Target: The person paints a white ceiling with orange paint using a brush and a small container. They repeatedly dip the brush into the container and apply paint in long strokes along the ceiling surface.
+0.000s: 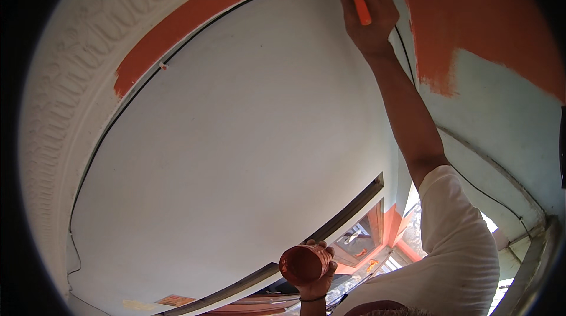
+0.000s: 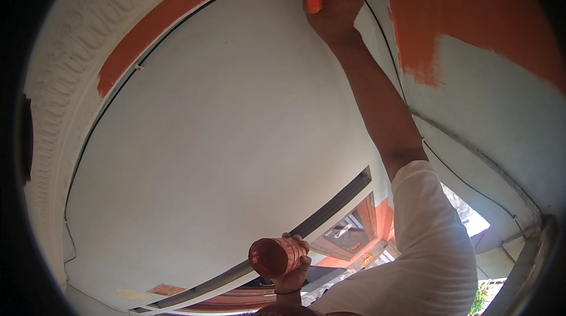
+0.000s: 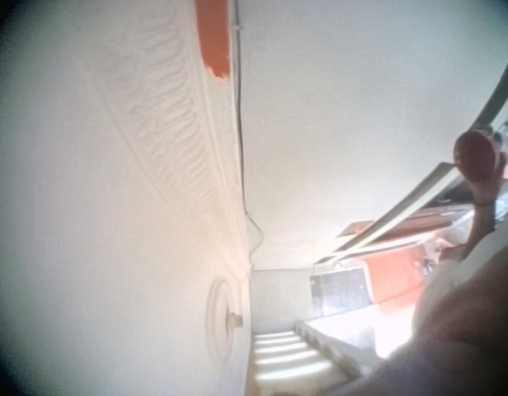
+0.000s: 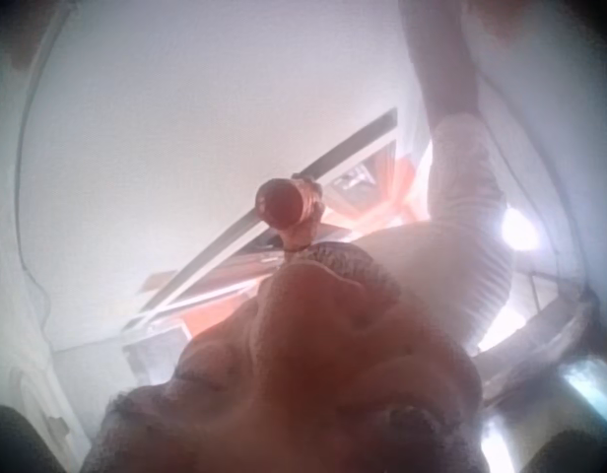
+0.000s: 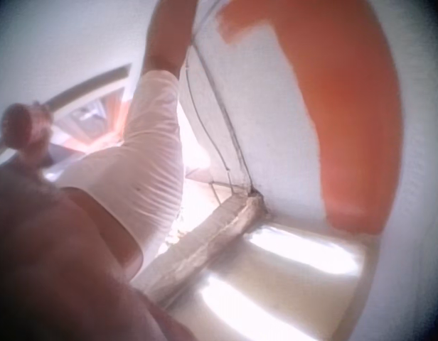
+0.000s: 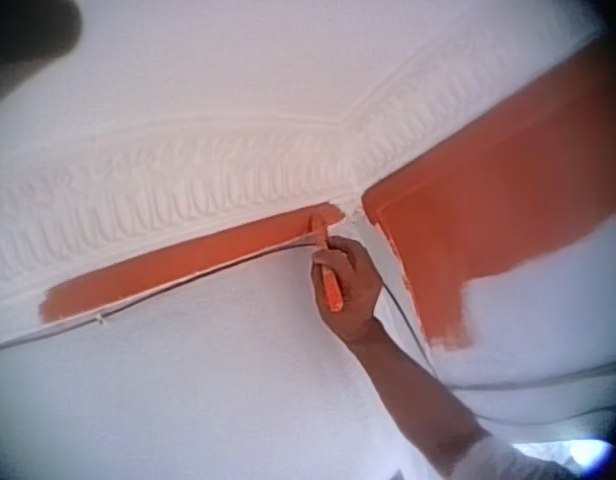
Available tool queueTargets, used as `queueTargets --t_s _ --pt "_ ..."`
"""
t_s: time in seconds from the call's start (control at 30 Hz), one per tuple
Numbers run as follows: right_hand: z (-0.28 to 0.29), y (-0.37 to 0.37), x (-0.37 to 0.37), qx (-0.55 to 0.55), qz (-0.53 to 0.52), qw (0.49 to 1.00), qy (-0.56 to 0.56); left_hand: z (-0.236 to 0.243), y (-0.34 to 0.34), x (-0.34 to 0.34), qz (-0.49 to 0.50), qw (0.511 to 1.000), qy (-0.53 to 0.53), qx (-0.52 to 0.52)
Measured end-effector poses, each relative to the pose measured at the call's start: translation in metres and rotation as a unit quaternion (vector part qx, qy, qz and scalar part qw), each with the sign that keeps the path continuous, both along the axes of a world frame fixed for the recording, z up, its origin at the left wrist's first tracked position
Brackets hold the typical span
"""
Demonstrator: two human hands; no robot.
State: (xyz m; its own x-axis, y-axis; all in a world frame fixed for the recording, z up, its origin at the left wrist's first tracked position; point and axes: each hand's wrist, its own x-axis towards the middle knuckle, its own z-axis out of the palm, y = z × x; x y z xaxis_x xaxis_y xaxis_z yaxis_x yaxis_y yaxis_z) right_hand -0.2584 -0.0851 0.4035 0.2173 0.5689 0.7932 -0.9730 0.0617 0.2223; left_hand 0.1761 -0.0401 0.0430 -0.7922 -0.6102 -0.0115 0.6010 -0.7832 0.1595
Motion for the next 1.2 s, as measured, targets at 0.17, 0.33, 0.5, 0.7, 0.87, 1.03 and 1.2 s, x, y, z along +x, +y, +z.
queueTargets --t_s 0.17,0.33,0.5,0.7,0.87,1.03,1.2 --pt "-0.025 -0.017 0.051 0.064 0.089 0.993 0.05 0.002 0.004 0.002 0.012 1.0 -0.007 -0.004" --pt "-0.023 0.007 0.033 0.063 0.268 0.959 0.074 -0.004 0.004 0.003 0.019 1.0 -0.011 -0.016" --pt "-0.011 0.008 -0.046 -0.002 0.386 0.919 -0.077 -0.005 0.008 0.002 0.019 1.0 0.002 -0.002" --pt "-0.005 -0.003 -0.024 -0.012 0.213 0.977 -0.006 -0.004 0.01 -0.001 0.003 1.0 0.01 0.001" --pt "-0.02 -0.005 0.04 0.069 0.198 0.977 0.036 -0.006 0.01 -0.003 0.003 1.0 0.0 -0.014" --pt "-0.021 -0.001 -0.007 0.002 0.387 0.92 -0.053 -0.006 0.008 -0.001 0.0 1.0 0.01 0.002" --pt "-0.016 0.012 -0.023 -0.009 0.377 0.921 -0.096 -0.017 0.008 0.001 0.026 1.0 0.005 -0.012"
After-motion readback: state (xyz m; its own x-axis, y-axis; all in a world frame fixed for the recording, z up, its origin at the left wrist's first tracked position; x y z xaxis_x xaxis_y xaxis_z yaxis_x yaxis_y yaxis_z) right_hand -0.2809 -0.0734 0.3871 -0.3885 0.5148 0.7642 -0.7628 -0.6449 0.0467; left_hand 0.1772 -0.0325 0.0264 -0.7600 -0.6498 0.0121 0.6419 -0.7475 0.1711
